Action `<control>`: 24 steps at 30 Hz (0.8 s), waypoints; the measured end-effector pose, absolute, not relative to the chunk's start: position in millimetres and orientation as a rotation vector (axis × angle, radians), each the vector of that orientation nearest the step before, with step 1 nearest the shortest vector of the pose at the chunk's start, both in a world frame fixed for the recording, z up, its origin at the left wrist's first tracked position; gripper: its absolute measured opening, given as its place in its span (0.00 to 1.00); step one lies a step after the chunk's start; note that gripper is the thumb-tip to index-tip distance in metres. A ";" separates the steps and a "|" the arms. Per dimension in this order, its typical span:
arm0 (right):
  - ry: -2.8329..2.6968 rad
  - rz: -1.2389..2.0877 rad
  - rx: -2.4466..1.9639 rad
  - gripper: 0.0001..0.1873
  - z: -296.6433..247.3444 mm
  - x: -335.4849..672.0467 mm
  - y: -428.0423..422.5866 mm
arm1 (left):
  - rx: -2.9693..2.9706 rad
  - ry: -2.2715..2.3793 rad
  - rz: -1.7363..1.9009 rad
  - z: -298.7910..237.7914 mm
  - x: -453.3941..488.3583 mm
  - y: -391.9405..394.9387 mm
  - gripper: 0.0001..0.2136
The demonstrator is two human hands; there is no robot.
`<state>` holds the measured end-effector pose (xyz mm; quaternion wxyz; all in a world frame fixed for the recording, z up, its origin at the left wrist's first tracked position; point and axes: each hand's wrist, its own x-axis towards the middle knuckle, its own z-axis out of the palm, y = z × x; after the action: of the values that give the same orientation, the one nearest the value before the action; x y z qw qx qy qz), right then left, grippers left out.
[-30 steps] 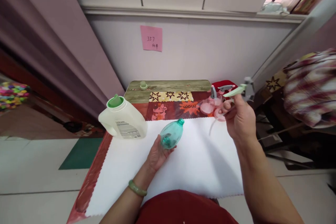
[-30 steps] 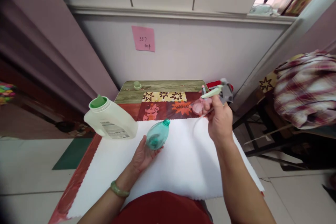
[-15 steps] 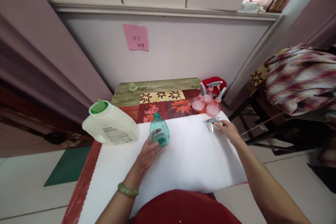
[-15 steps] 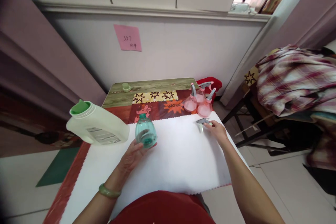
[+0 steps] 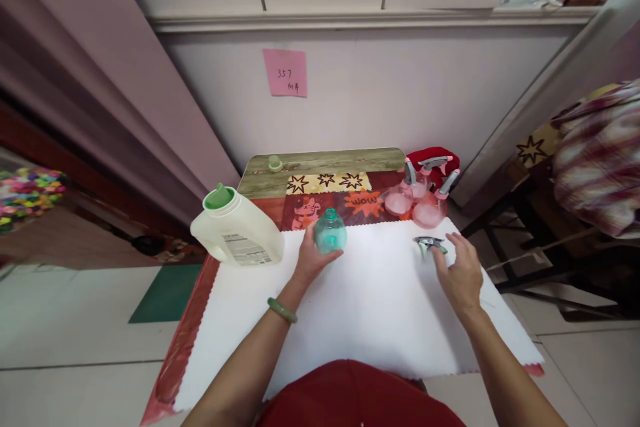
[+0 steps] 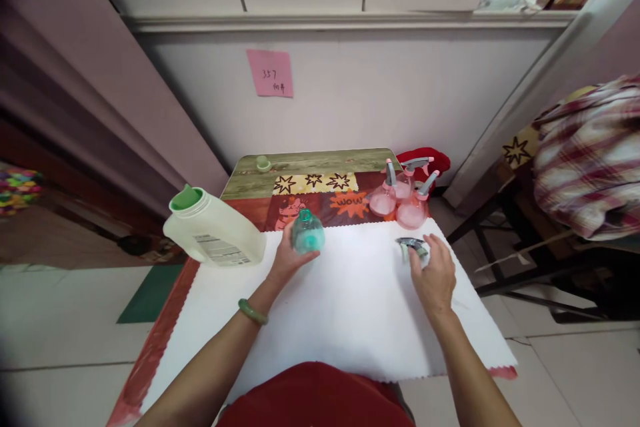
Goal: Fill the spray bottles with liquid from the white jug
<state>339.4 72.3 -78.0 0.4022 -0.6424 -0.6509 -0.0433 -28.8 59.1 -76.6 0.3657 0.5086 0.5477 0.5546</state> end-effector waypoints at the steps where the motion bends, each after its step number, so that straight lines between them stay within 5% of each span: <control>1: -1.692 -0.116 -1.560 0.25 -77.1 330.8 68.9 | 1.350 1.442 1.410 -78.4 -24.9 62.4 0.43; 12: -1.848 0.439 -1.410 0.19 -88.9 258.0 37.8 | 1.544 1.813 1.259 -110.9 -5.3 69.6 0.38; 19: -1.799 0.853 -1.309 0.48 -91.6 185.5 65.3 | 1.615 1.756 1.282 -114.1 -4.9 67.9 0.43; 24: -1.759 0.847 -1.265 0.49 -97.0 136.9 90.1 | 1.614 1.650 1.371 -114.7 -8.5 65.4 0.40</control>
<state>136.9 90.1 -97.0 0.3966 -0.4991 -0.6942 0.3341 -8.5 65.4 -114.7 0.2264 0.5856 0.5988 0.4973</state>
